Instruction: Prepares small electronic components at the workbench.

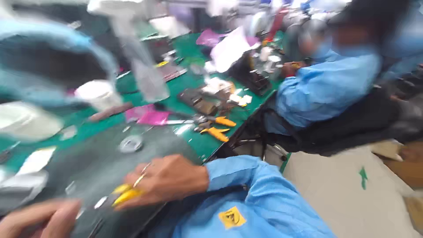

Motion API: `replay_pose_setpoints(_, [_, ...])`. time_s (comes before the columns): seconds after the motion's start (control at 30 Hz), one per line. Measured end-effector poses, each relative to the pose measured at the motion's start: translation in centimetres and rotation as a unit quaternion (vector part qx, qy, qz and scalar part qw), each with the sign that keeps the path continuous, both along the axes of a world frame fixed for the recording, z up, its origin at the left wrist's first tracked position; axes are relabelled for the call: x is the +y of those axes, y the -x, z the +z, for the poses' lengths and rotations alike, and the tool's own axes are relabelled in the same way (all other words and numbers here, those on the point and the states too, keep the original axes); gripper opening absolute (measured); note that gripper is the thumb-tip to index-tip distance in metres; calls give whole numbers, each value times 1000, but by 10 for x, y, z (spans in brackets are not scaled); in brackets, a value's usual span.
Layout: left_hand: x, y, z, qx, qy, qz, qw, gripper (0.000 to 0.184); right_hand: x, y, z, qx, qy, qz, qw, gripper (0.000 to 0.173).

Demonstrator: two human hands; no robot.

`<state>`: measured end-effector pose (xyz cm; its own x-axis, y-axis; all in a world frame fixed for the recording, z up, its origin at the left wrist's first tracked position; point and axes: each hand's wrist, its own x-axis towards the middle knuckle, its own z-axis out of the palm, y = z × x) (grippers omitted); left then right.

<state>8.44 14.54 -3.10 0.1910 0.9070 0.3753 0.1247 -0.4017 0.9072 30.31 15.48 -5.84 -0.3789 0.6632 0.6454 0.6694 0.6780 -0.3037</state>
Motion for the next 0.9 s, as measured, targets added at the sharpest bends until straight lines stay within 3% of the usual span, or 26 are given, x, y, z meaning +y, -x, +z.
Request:
replay_pose_setpoints(0.1, [-6,1,1,-57,55,79,994,4,7,1,-2,-23,22,25,999,41])
replay_pose_setpoints(0.2, [4,1,-2,-140,104,57,983,9,15,-7,-5,-55,60,49,996,49])
replay_pose_setpoints(0.4, [9,5,1,-157,171,-1,973,23,16,-11,-10,-54,63,70,994,54])
replay_pose_setpoints(0.63, [2,1,4,-191,246,-64,948,23,17,-14,-8,-52,62,59,995,54])
replay_pose_setpoints(0.9, [0,-1,2,-179,247,-71,950,22,15,-12,-8,-54,62,52,995,53])
